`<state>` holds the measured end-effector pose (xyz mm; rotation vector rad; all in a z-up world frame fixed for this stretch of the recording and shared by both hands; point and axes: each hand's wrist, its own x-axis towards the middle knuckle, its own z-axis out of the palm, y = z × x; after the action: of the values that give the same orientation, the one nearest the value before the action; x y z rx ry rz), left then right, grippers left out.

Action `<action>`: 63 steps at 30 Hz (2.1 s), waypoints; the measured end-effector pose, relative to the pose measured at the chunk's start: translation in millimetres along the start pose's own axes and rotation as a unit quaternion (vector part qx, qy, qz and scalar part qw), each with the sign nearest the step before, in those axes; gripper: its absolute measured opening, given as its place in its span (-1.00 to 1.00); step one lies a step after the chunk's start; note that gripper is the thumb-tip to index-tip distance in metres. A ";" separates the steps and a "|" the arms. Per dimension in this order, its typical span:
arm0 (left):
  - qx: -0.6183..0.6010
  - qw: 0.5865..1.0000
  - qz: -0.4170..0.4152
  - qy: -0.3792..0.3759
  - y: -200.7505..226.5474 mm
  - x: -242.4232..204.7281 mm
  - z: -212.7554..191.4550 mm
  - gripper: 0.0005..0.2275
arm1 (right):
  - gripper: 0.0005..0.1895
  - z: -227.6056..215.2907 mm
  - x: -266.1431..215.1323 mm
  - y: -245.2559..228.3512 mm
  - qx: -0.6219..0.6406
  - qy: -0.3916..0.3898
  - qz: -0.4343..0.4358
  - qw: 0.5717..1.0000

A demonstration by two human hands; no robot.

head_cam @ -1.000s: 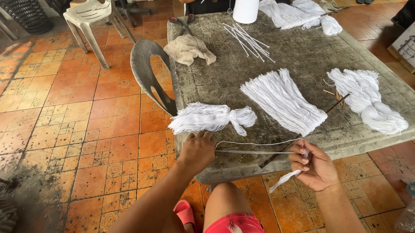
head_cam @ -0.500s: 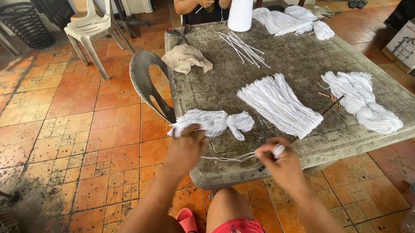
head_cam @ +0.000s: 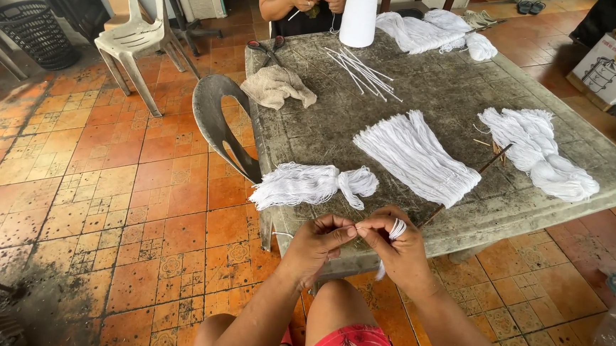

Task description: Tying bundles of white thread with thin string on a table in a workshop setting.

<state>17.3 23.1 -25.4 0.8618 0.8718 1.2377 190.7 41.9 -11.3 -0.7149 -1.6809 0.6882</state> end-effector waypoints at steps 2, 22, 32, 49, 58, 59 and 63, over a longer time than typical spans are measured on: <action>0.040 0.998 0.054 -0.009 8.4 -2.2 3.4 -0.83 | -0.89 1.6 -15.8 33.4 0.089 0.028 0.112 0.989; 0.294 0.882 0.358 0.085 16.0 -8.9 5.7 -0.95 | -0.90 7.2 -3.2 9.4 0.107 -0.015 0.116 0.987; 0.101 0.963 0.249 0.010 8.9 -5.4 4.7 -0.91 | -0.92 15.3 -4.6 14.9 0.104 0.059 0.074 0.990; 0.100 0.967 0.233 0.008 18.5 -6.5 14.5 -0.93 | -0.81 9.1 8.2 -8.3 0.488 -0.065 0.178 0.852; 0.086 0.971 0.150 -0.165 -9.9 3.5 26.4 -0.74 | -0.56 -12.3 21.9 -28.3 0.004 -0.079 -0.020 0.997; 0.082 0.977 0.109 -0.162 -29.1 16.5 17.2 -0.82 | -0.33 -26.3 31.4 -25.8 0.024 -0.020 0.064 0.997; 0.364 0.920 0.103 -0.105 -31.5 46.3 -3.0 -0.89 | -0.49 -102.4 65.8 -20.6 0.640 0.026 0.139 0.755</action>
<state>32.9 65.3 -58.9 1.6865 1.1011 0.9625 276.2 86.5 65.8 0.0531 -0.6850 1.7360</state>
